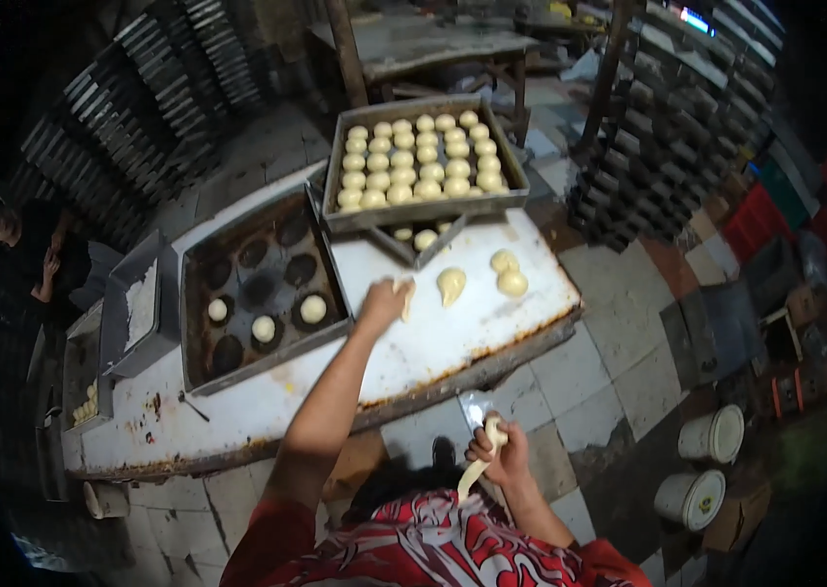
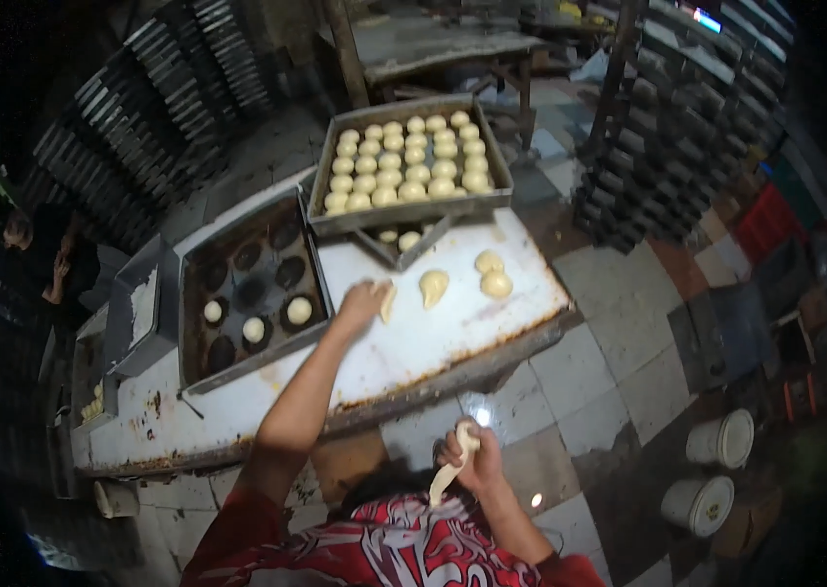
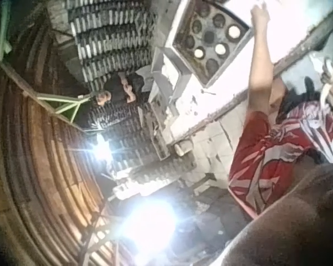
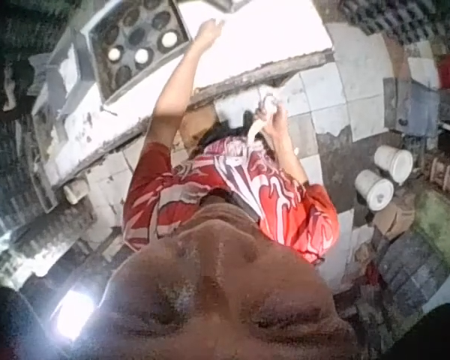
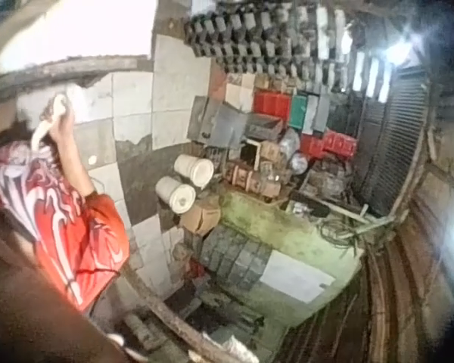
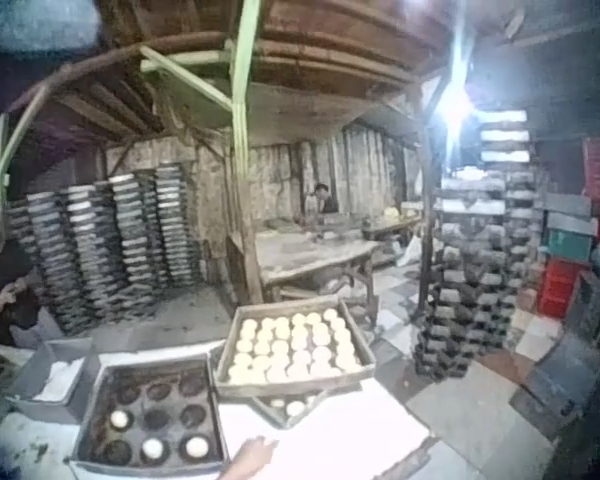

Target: Filling dough with a coconut mixture and arranging them on baking trays.

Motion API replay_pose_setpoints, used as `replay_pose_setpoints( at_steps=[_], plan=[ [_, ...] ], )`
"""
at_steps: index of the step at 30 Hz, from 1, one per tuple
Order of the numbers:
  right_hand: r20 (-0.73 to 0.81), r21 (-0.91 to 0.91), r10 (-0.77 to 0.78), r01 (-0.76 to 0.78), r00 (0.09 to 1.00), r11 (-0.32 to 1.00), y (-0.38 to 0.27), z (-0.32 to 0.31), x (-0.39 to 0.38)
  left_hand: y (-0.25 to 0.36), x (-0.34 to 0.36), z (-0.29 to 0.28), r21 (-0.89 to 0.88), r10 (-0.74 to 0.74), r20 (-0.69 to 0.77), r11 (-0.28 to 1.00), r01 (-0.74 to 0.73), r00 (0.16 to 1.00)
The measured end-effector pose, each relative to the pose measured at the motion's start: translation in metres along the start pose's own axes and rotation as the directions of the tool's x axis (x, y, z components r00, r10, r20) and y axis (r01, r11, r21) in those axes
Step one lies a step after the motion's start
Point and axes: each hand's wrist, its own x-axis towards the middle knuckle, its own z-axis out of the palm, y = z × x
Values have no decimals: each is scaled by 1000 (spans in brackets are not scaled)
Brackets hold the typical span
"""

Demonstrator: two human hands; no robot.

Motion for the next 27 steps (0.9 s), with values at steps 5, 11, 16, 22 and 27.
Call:
replay_pose_setpoints(
  at_steps=[5,11,16,22,27],
  plan=[
    [270,-720,-468,499,842,482,-10,47,13,6,-132,9,-302,22,-238,948,-96,971],
    [615,-600,422,742,667,-299,77,90,37,-28,-283,-13,-940,-111,329,62,336,938],
    [584,-444,510,774,632,-451,171,93,28,-131,-361,-8,-929,-152,339,-210,305,928],
    [437,-603,459,630,774,-489,316,82,3,-236,-473,-6,-936,-351,63,-346,-67,934],
    [358,-932,320,356,877,66,379,95,1,-256,-540,-52,-852,-589,-151,-329,-407,794]
  ],
)
